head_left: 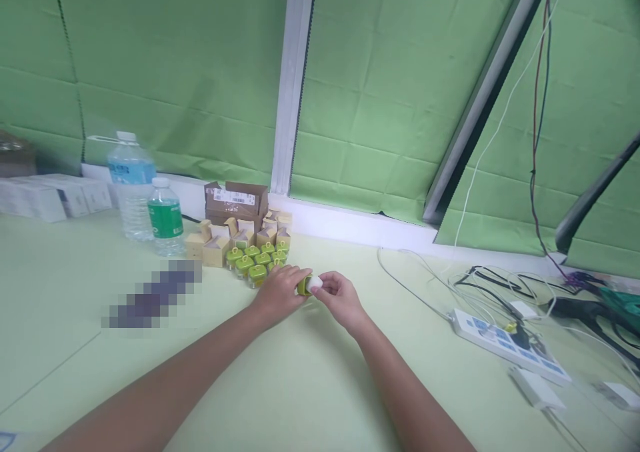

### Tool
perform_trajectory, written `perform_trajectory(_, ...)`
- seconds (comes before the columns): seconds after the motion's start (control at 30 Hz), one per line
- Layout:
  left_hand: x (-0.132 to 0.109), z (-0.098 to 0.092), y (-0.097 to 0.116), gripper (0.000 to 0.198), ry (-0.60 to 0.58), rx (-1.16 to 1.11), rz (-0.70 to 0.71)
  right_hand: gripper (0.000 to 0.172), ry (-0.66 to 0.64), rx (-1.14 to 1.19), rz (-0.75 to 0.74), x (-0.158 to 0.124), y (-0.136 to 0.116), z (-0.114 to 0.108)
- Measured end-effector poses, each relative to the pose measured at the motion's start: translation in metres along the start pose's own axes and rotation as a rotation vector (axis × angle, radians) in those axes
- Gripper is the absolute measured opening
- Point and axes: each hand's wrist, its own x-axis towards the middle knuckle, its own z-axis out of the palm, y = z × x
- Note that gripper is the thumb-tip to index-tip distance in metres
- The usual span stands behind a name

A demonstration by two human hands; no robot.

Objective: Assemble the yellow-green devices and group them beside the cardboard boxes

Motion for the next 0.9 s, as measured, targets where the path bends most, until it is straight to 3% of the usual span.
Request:
perform_trajectory(0.43, -0.0037, -0.0007, 0.0015, 0.031, -0.065, 0.044, 0.057, 0.022, -0.046, -0.258, -0.111, -0.0018, 0.0055, 0.0012)
perform_trajectory(0.63, -0.0007, -0.0023, 0.0051, 0.032, -0.070, -0.107, -0.063, 0.029, 0.032, -0.318, -0.156, -0.0059, 0.0006, 0.0037)
perform_trajectory(0.9, -0.0013, -0.0034, 0.0091, 0.024, -0.065, -0.232, -0.112, 0.022, 0.009, -0.342, -0.239, -0.0047, 0.0021, 0.0042)
